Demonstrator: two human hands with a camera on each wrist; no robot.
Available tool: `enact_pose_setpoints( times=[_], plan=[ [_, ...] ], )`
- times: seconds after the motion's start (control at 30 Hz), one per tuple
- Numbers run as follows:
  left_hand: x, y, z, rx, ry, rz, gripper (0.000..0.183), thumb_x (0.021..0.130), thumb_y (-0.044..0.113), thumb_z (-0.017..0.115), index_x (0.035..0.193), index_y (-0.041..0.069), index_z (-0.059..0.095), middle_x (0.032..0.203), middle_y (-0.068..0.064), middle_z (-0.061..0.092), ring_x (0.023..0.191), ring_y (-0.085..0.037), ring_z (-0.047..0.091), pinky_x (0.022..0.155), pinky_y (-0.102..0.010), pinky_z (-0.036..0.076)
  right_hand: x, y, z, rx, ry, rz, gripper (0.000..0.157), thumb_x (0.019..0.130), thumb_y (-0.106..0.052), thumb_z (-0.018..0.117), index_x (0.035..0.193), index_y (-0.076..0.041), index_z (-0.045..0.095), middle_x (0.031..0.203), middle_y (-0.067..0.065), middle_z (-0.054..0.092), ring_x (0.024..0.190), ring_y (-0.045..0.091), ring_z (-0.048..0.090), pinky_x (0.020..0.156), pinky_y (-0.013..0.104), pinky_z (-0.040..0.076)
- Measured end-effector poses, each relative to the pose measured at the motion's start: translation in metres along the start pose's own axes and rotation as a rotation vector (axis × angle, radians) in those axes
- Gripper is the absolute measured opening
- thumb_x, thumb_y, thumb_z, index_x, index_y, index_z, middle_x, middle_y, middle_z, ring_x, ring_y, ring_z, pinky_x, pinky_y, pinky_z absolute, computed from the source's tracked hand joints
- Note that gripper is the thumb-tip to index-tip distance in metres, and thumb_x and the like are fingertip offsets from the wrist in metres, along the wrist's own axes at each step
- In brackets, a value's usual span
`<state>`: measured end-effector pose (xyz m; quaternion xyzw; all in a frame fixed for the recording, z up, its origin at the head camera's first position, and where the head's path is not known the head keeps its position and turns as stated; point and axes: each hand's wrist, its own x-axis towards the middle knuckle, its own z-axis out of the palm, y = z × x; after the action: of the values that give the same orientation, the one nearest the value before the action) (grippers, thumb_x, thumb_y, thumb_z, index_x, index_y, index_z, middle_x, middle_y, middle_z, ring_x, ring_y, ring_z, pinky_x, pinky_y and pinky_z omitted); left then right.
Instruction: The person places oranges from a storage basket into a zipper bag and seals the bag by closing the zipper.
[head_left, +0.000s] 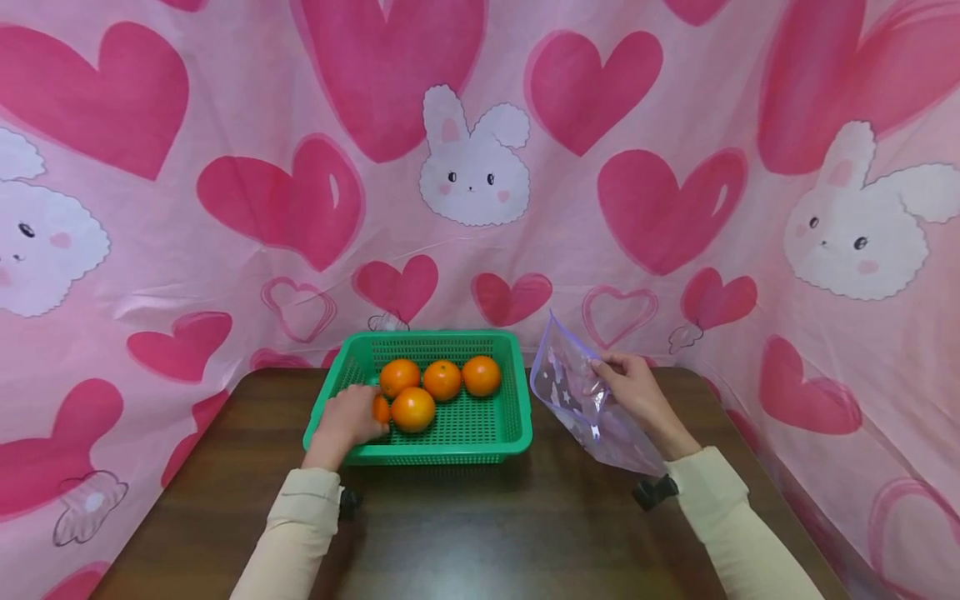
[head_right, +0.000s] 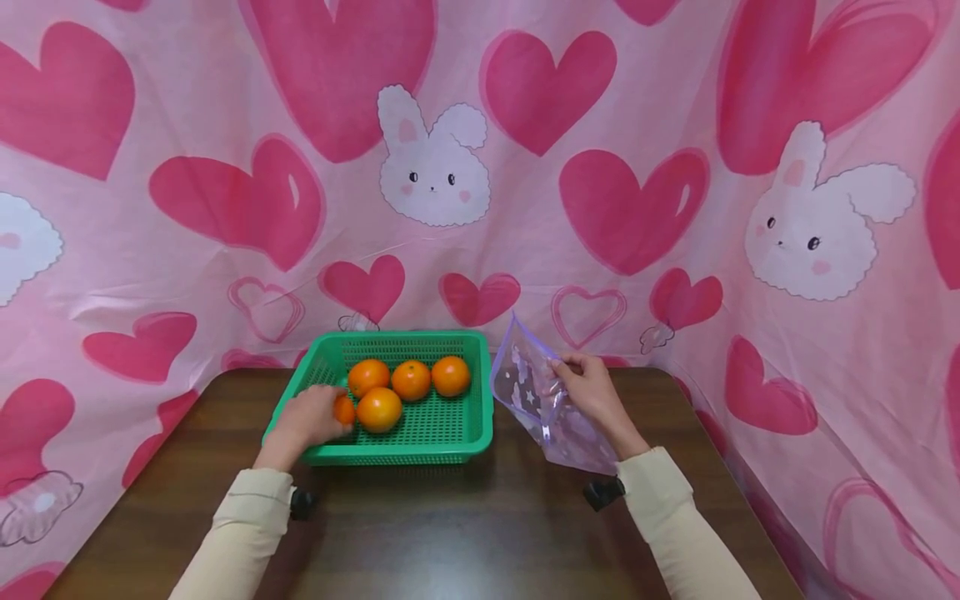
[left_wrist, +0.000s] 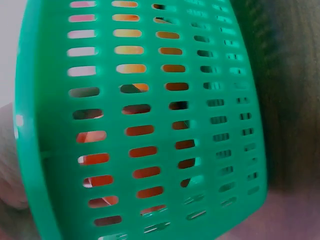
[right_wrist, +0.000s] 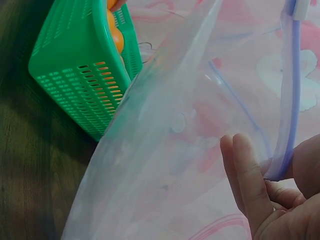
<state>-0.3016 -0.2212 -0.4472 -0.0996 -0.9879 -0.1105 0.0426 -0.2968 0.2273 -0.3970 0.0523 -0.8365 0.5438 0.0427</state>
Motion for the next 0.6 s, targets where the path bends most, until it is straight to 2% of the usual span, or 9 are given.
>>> enact_pose_setpoints(
  times=[0.13, 0.27, 0.43, 0.6],
  plan=[
    [0.0, 0.001, -0.005, -0.012, 0.029, 0.013, 0.054, 0.078, 0.028, 0.085, 0.121, -0.001, 0.068, 0.106, -0.021, 0.069, 0.091, -0.037, 0.064, 0.079, -0.058, 0.057, 0.0, -0.001, 0.001, 0.012, 0.004, -0.004, 0.028, 0.104, -0.015, 0.059, 0.112, 0.011, 0.066, 0.08, 0.004, 0.065, 0.061, 0.007, 0.056, 0.053, 0.026, 0.054],
    [-0.002, 0.002, -0.011, -0.031, 0.075, 0.03, 0.05, 0.077, 0.028, 0.086, 0.115, 0.0, 0.069, 0.097, -0.017, 0.068, 0.084, -0.033, 0.061, 0.076, -0.055, 0.057, 0.001, 0.0, 0.002, 0.02, -0.008, -0.018, 0.029, 0.104, -0.014, 0.058, 0.113, 0.012, 0.065, 0.084, 0.008, 0.069, 0.062, 0.008, 0.061, 0.054, 0.026, 0.055],
    [-0.002, 0.006, -0.014, -0.064, 0.112, 0.045, 0.054, 0.079, 0.032, 0.085, 0.118, -0.001, 0.068, 0.095, -0.015, 0.067, 0.081, -0.03, 0.06, 0.074, -0.053, 0.057, 0.001, 0.001, 0.003, 0.02, -0.006, -0.016, 0.028, 0.104, -0.014, 0.058, 0.114, 0.012, 0.065, 0.084, 0.011, 0.07, 0.064, 0.011, 0.064, 0.055, 0.025, 0.055],
    [-0.001, 0.011, -0.015, -0.089, 0.131, 0.051, 0.061, 0.08, 0.034, 0.085, 0.125, -0.002, 0.066, 0.101, -0.016, 0.068, 0.084, -0.03, 0.061, 0.077, -0.054, 0.058, 0.001, 0.001, 0.001, 0.044, -0.017, -0.018, 0.029, 0.105, -0.014, 0.057, 0.114, 0.013, 0.063, 0.086, 0.012, 0.072, 0.067, 0.011, 0.069, 0.056, 0.026, 0.058]
  ],
)
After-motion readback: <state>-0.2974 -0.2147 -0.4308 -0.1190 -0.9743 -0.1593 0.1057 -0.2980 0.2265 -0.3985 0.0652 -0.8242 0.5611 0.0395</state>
